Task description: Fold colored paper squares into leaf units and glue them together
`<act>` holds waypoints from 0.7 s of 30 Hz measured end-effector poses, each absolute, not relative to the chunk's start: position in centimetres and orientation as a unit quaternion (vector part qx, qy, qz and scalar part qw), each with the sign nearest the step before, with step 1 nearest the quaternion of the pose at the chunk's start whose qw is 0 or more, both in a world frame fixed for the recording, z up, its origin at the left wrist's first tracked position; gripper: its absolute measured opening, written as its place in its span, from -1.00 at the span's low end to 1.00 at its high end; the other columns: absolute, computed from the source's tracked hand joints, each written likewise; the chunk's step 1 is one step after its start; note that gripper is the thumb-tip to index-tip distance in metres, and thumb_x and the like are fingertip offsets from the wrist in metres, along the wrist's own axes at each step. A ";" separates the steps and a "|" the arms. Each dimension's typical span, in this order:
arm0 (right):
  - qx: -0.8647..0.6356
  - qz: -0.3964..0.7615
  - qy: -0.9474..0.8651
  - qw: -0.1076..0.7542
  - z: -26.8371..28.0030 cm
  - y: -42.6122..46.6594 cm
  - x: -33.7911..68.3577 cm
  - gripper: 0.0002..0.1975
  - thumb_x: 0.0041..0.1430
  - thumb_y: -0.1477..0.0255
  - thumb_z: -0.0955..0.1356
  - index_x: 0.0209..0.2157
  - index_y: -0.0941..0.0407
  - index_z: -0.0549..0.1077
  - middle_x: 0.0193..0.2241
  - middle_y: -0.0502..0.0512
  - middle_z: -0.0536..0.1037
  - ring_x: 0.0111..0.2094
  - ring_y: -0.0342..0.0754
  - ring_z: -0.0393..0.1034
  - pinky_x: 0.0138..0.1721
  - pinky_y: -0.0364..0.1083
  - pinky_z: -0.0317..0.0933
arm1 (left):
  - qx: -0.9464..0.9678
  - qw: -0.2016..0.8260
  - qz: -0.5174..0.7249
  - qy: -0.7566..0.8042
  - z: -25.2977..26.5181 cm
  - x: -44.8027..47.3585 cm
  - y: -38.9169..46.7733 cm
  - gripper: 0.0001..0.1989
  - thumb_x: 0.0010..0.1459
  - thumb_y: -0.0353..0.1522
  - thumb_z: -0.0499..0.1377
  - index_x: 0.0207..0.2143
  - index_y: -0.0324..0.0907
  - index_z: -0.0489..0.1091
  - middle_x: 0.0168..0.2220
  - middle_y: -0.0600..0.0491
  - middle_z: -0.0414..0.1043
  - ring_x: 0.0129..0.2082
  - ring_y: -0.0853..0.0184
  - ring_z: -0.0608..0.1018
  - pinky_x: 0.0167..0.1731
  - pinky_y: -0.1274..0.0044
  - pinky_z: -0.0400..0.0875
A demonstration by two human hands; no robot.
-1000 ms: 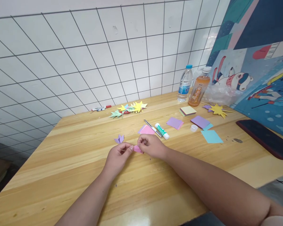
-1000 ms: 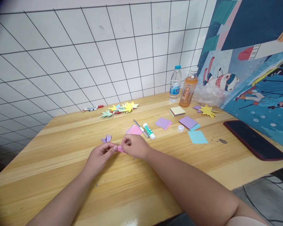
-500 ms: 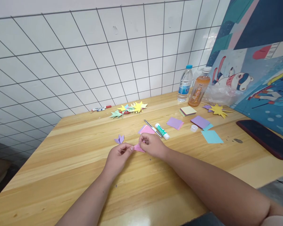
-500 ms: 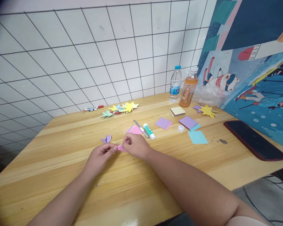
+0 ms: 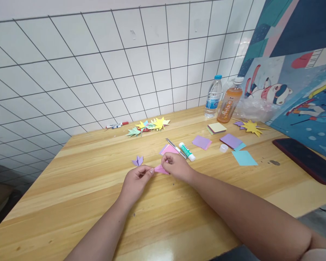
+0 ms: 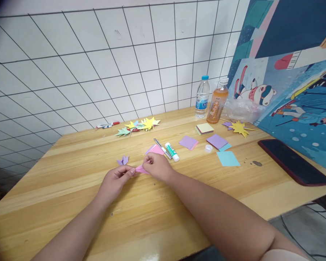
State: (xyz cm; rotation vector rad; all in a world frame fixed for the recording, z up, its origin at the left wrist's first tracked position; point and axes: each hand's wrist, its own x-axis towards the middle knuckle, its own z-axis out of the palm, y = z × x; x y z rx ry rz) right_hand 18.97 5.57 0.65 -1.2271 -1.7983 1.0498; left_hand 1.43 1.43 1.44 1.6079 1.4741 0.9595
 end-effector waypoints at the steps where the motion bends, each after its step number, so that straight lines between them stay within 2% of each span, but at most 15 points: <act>1: -0.475 0.407 -0.695 0.355 0.6 5.6 19.0 -0.94 -0.04 0.45 0.25 -0.52 0.11 0.33 -0.64 -0.10 0.36 -0.56 -0.20 0.25 -0.53 -0.24 0.06 | 0.625 0.369 0.376 0.576 1.5 1.4 1.4 -0.77 0.01 -0.20 0.17 -0.47 -0.18 0.48 -0.48 0.07 0.49 -0.43 0.30 0.47 -0.38 0.56 0.30; 9: -0.466 0.415 -0.696 0.356 0.3 5.7 19.0 -0.93 -0.02 0.43 0.25 -0.50 0.11 0.33 -0.63 -0.10 0.37 -0.56 -0.20 0.26 -0.53 -0.24 0.07 | 0.619 0.367 0.379 0.581 1.7 1.6 1.4 -0.74 -0.02 -0.17 0.18 -0.49 -0.19 0.48 -0.50 0.06 0.49 -0.44 0.29 0.48 -0.39 0.54 0.31; 15: -0.450 0.396 -0.726 0.338 0.5 5.4 19.0 -0.93 -0.01 0.43 0.26 -0.49 0.11 0.36 -0.64 -0.12 0.37 -0.59 -0.23 0.22 -0.56 -0.26 0.04 | 0.626 0.373 0.376 0.573 1.6 1.5 1.5 -0.69 0.03 -0.16 0.15 -0.30 -0.19 0.48 -0.33 0.00 0.54 -0.34 0.26 0.50 -0.32 0.50 0.34; 21: -0.430 0.380 -0.757 0.313 0.5 5.2 19.1 -0.91 -0.01 0.42 0.29 -0.46 0.11 0.42 -0.65 -0.12 0.35 -0.61 -0.25 0.17 -0.60 -0.27 -0.01 | 0.646 0.383 0.367 0.549 1.2 1.5 1.5 -0.76 0.03 -0.19 0.17 -0.38 -0.18 0.47 -0.39 0.03 0.54 -0.36 0.28 0.51 -0.33 0.53 0.35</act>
